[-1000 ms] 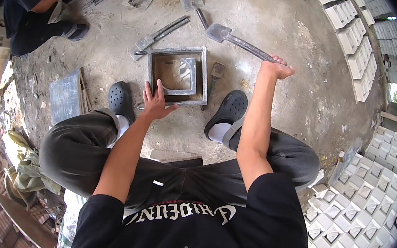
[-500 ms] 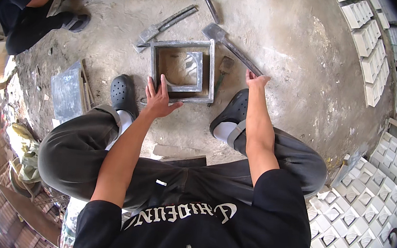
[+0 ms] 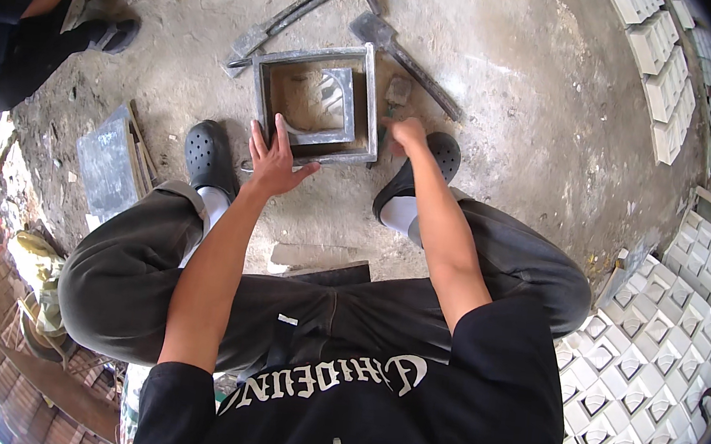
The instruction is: The person prepares a metal brick mold by applying a material to the inside edges and base with a small brush.
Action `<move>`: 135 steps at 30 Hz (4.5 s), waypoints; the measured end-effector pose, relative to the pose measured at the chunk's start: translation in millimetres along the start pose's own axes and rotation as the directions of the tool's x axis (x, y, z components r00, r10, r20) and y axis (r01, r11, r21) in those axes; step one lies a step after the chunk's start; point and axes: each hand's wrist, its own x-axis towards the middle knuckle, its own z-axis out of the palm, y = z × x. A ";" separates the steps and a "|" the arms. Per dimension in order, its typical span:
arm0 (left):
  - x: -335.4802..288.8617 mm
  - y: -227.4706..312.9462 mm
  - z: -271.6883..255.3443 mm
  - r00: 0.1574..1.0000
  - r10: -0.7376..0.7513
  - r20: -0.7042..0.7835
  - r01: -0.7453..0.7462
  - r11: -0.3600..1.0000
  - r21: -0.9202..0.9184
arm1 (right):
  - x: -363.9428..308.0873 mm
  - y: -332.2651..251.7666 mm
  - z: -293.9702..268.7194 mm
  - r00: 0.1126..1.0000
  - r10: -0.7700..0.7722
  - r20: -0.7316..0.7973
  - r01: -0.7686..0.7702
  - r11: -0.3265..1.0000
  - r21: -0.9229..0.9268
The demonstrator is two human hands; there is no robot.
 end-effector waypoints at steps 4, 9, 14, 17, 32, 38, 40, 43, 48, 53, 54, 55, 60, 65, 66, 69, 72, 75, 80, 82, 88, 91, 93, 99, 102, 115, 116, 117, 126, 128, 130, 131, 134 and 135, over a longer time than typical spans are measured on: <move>0.2 -0.5 5.5 0.998 0.025 -0.054 -0.026 0.999 -0.025 | -19.0 9.1 29.4 0.994 -0.082 -0.075 0.047 0.923 -0.382; 2.3 6.4 6.4 0.999 0.020 -0.038 -0.022 0.999 -0.039 | -8.2 31.4 30.2 0.950 -0.258 -0.176 0.171 0.902 -0.397; -3.0 7.5 2.8 0.993 0.024 -0.115 -0.031 0.997 -0.065 | -13.3 39.7 27.0 0.926 -0.277 -0.256 0.161 0.905 -0.395; -7.0 4.5 9.4 0.962 0.067 -0.266 -0.091 0.993 -0.080 | -26.7 34.7 22.7 0.909 -0.192 -0.369 0.129 0.974 -0.188; -6.9 1.4 1.2 0.917 -0.022 -0.398 -0.052 0.983 -0.174 | -86.7 -33.9 -46.3 0.723 -0.683 -0.104 0.674 0.665 0.321; -3.1 2.6 -3.7 0.958 0.030 -0.284 -0.070 0.989 -0.131 | -46.2 -59.9 -42.7 0.408 -0.636 -0.655 0.795 0.600 -0.089; 0.5 -3.3 -2.1 0.952 0.075 -0.296 -0.112 0.988 -0.111 | -48.1 -76.3 -42.1 0.444 -0.595 -0.670 0.869 0.470 0.159; 0.6 -11.0 -2.4 0.971 0.056 -0.232 -0.082 0.991 -0.105 | -75.1 -89.9 -53.6 0.545 -0.527 -0.652 0.834 0.418 0.360; -0.5 -13.3 -4.3 0.993 0.006 -0.117 -0.019 0.995 -0.103 | -188.0 -82.5 -41.0 0.516 -0.561 -0.648 0.820 0.105 0.563; 2.6 -13.6 -9.3 0.998 0.019 -0.063 -0.025 0.994 -0.106 | -221.5 -39.9 7.6 0.474 -0.605 -0.639 0.763 -0.080 0.642; 2.1 -12.8 -9.3 0.998 0.023 -0.053 -0.029 0.994 -0.102 | -217.8 -35.1 18.1 0.484 -0.608 -0.629 0.760 -0.064 0.646; 2.5 -12.0 -9.6 0.999 0.020 -0.046 -0.025 0.994 -0.110 | -213.2 -31.4 26.9 0.494 -0.611 -0.619 0.757 -0.047 0.651; 7.8 -17.1 -8.6 0.999 0.027 -0.038 -0.032 0.990 -0.137 | -191.0 -25.2 57.9 0.528 -0.725 -0.442 0.755 0.162 0.636; 6.9 -20.2 -4.1 1.000 0.026 -0.006 -0.027 0.987 -0.159 | -197.6 -12.4 63.3 0.518 -0.708 -0.480 0.851 0.370 0.373; 7.2 -18.9 -3.8 0.999 0.039 -0.019 -0.041 0.986 -0.162 | -190.7 -12.7 69.2 0.508 -0.673 -0.538 0.861 0.372 0.347; 7.8 -20.8 -5.9 1.000 0.010 0.030 -0.005 0.987 -0.159 | -174.6 -36.0 54.1 0.669 -0.571 -0.476 0.736 0.423 0.528; 5.1 -19.3 -9.3 0.997 0.003 0.074 0.009 0.986 -0.169 | -189.8 -28.9 57.5 0.558 -0.646 -0.520 0.809 0.286 0.513; 11.2 -14.6 -17.6 0.998 -0.006 0.069 0.019 0.983 -0.185 | -163.2 -13.4 71.7 0.534 -0.632 -0.562 0.844 0.363 0.394; 3.9 -21.5 -19.3 0.989 0.017 0.146 0.008 0.986 -0.167 | -194.3 -32.6 57.6 0.566 -0.628 -0.534 0.812 0.314 0.492; 11.0 -17.2 -23.0 0.991 0.027 0.130 -0.003 0.984 -0.178 | -171.8 -19.6 65.0 0.583 -0.594 -0.554 0.812 0.432 0.392; 11.0 -20.6 -13.2 0.989 0.010 0.147 0.015 0.986 -0.165 | -164.9 -16.8 68.8 0.557 -0.587 -0.587 0.829 0.439 0.347; 11.6 -19.7 -3.5 0.994 0.015 0.112 0.003 0.987 -0.162 | -168.5 -17.8 64.5 0.554 -0.553 -0.622 0.832 0.397 0.387; 12.9 -23.7 -4.8 0.999 -0.020 0.043 0.027 0.984 -0.178 | -174.8 -32.9 65.9 0.590 -0.571 -0.571 0.804 0.481 0.350; 11.0 -14.3 -11.8 0.994 -0.009 0.113 0.028 0.985 -0.172 | -188.7 -24.3 62.2 0.601 -0.498 -0.625 0.796 0.449 0.407; 9.5 -19.5 -6.5 0.995 -0.002 0.102 0.024 0.976 -0.217 | -172.6 -25.9 65.7 0.675 -0.523 -0.521 0.734 0.543 0.408; 8.3 -25.2 -2.8 0.997 -0.021 0.074 0.033 0.985 -0.168 | -184.2 -39.9 66.6 0.563 -0.570 -0.598 0.825 0.431 0.365; 7.6 -22.4 -1.4 0.997 -0.013 0.073 0.026 0.984 -0.178 | -180.1 -32.7 69.2 0.558 -0.561 -0.611 0.826 0.447 0.344; 7.7 -20.2 -1.1 0.997 -0.004 0.071 0.018 0.982 -0.189 | -172.6 -23.1 71.7 0.551 -0.553 -0.625 0.827 0.463 0.319; 9.0 -15.5 -8.3 0.997 -0.004 0.080 0.019 0.980 -0.197 | -165.3 -23.8 74.0 0.587 -0.506 -0.632 0.784 0.550 0.288; 12.2 -21.1 -13.4 0.998 -0.006 0.056 0.017 0.980 -0.198 | -172.5 -32.5 69.1 0.619 -0.523 -0.586 0.761 0.583 0.284; 5.2 -25.0 -9.0 0.997 -0.015 0.069 0.028 0.981 -0.193 | -186.7 -45.1 64.3 0.643 -0.532 -0.551 0.737 0.625 0.257; 4.6 -22.8 -11.8 0.997 -0.011 0.070 0.024 0.982 -0.190 | -185.8 -41.4 64.1 0.617 -0.530 -0.581 0.753 0.612 0.242; 13.1 -15.7 -22.4 0.992 -0.025 0.125 0.051 0.976 -0.211 | -173.8 -33.9 74.4 0.551 -0.595 -0.585 0.778 0.620 0.102; 11.5 -14.2 -21.8 0.991 -0.018 0.130 0.044 0.978 -0.203 | -171.4 -34.9 74.3 0.579 -0.580 -0.573 0.742 0.666 0.077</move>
